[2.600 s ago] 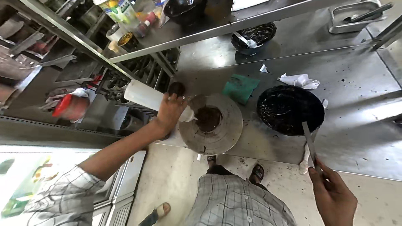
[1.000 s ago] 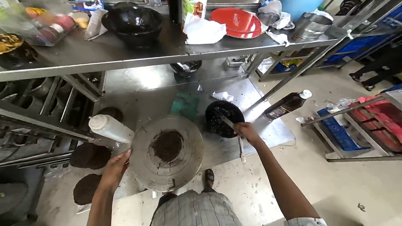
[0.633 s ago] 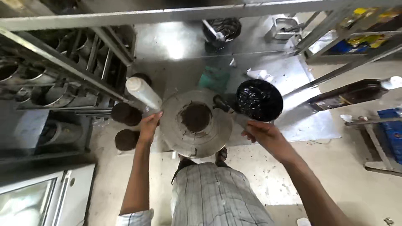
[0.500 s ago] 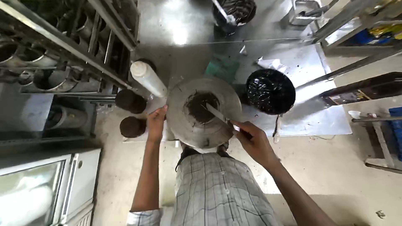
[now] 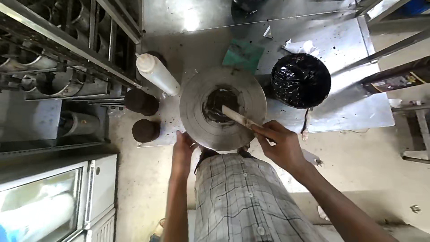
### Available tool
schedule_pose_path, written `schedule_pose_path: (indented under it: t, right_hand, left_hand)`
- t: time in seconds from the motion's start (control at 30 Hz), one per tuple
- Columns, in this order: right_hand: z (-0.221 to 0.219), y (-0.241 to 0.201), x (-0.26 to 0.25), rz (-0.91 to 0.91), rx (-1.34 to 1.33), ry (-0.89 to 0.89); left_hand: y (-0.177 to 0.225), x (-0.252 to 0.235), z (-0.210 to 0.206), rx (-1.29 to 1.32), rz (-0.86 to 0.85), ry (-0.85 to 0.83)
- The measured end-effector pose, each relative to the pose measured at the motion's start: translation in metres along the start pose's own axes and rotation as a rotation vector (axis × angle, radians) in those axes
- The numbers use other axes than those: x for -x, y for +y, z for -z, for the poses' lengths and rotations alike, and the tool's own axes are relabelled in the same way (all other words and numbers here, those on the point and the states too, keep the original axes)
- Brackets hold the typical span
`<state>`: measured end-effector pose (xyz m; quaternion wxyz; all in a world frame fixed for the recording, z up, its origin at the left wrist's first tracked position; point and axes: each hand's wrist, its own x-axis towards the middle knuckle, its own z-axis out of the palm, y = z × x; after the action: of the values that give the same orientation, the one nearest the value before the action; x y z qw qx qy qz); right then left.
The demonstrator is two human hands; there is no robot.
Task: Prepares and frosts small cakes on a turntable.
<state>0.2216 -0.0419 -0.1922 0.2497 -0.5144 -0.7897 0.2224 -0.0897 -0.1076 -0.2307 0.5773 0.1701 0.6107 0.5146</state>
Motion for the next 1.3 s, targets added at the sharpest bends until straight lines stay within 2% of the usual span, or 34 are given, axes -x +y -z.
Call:
schedule_pose_path:
  t: [0.1, 0.27, 0.4, 0.47, 0.57, 0.7, 0.83, 0.93, 0.97, 1.1, 1.13, 1.23, 1.3]
  right_hand:
    - [0.002, 0.017, -0.011, 0.021, 0.093, 0.085]
    - [-0.006, -0.003, 0.000, -0.137, -0.253, -0.046]
    - [-0.012, 0.006, -0.014, -0.005, 0.044, 0.109]
    - [-0.011, 0.010, -0.012, -0.071, 0.000, 0.114]
    - [-0.013, 0.004, 0.001, -0.152, -0.191, 0.010]
    - [-0.004, 0.010, -0.013, -0.080, -0.017, 0.103]
    - [-0.009, 0.003, -0.006, -0.158, -0.222, -0.038]
    - [-0.011, 0.006, -0.010, -0.002, 0.014, 0.076]
    - [-0.008, 0.009, -0.012, 0.002, 0.052, 0.104]
    - [-0.007, 0.003, -0.002, -0.165, -0.222, -0.028]
    - [-0.009, 0.001, 0.001, -0.147, -0.211, -0.037]
    - [-0.010, 0.009, -0.002, -0.001, 0.007, 0.100]
    - [-0.009, 0.013, -0.003, -0.039, -0.055, 0.106]
  left_hand:
    - [0.017, -0.010, -0.006, 0.093, 0.043, 0.043]
    - [0.033, -0.018, -0.005, 0.127, 0.072, 0.075]
    - [0.036, -0.022, -0.007, 0.148, 0.084, 0.134]
    - [0.039, -0.025, -0.007, 0.149, 0.077, 0.150]
    - [0.042, -0.026, -0.006, 0.101, 0.056, 0.147]
    - [0.043, -0.027, -0.005, 0.047, 0.059, 0.153]
    - [0.046, -0.032, 0.001, 0.023, 0.047, 0.133]
    - [0.047, -0.032, -0.003, 0.002, 0.055, 0.106]
    - [0.045, -0.032, -0.002, 0.001, 0.059, 0.094]
    - [0.047, -0.035, -0.003, -0.034, 0.041, 0.082]
    - [0.049, -0.036, -0.005, -0.057, 0.035, 0.081]
    - [0.054, -0.033, -0.010, -0.113, 0.026, 0.080]
    - [0.057, -0.034, -0.007, -0.141, 0.018, 0.067]
